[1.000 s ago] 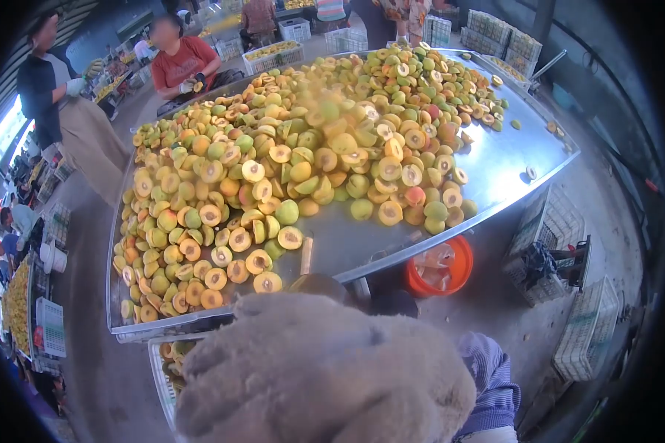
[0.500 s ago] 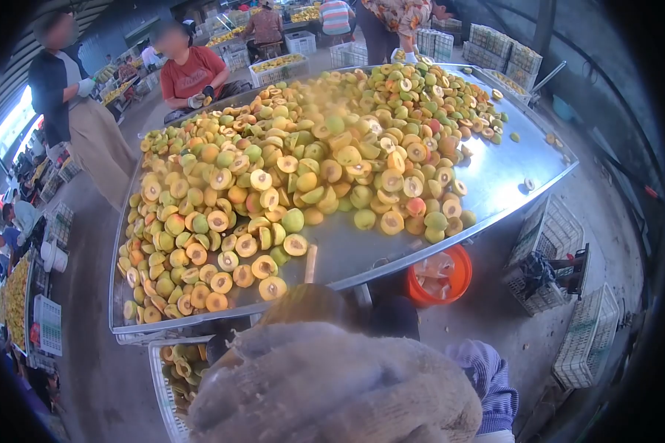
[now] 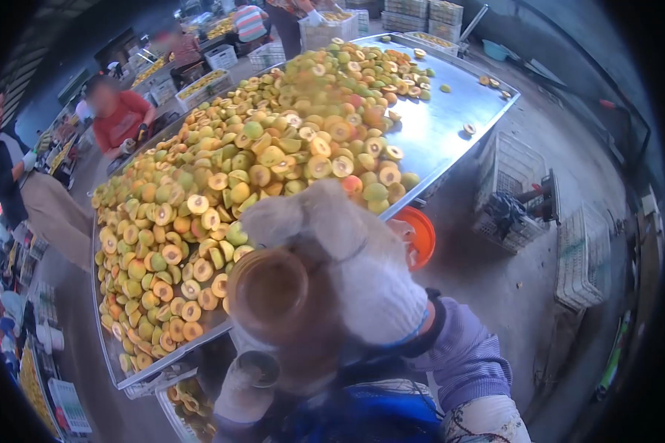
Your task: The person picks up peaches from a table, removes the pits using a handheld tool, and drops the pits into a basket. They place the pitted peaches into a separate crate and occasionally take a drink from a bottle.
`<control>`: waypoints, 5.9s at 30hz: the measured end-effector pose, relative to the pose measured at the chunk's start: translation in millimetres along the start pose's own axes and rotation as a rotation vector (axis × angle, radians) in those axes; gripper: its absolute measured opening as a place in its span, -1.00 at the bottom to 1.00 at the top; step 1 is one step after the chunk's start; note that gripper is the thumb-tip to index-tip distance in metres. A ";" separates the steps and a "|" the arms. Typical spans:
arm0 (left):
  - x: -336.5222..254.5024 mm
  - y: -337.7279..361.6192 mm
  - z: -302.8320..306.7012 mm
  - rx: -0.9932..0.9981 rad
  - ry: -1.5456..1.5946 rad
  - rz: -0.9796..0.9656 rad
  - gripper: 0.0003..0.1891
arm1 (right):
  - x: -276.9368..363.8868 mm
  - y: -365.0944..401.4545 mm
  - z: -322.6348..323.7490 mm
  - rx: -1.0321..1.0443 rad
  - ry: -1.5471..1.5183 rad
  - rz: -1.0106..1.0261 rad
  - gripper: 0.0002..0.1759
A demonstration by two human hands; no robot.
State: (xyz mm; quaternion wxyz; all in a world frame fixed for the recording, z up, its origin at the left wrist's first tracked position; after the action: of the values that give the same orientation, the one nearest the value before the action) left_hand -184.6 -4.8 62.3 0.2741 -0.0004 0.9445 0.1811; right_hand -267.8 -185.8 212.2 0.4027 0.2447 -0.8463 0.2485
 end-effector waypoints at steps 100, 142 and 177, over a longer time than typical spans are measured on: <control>-55.9 -113.5 37.6 -0.467 -0.875 0.044 -0.44 | 96.9 -234.5 346.7 -0.473 1.879 -0.068 -0.09; -118.1 -214.4 128.7 -0.872 -2.582 -0.259 -0.70 | -184.9 43.5 97.1 0.117 0.411 -0.622 -0.60; -29.2 42.6 38.8 -0.455 -0.105 -0.497 -0.48 | -148.7 112.7 -31.4 0.588 1.067 -0.119 -0.63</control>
State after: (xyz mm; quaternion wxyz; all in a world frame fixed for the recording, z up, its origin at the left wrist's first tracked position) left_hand -143.9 45.4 61.5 0.3509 -0.2826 0.8355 0.3145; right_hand -236.8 -49.3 84.9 0.6999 0.2344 -0.4084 0.5371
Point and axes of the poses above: each hand's wrist, its own y-axis away from the middle knuckle, its own z-axis out of the back of the hand, x = y × z, the point moved 6 cm from there along -y, towards the middle knuckle, and after that the axes turned 7 degrees about z, right-handed, at the moved point
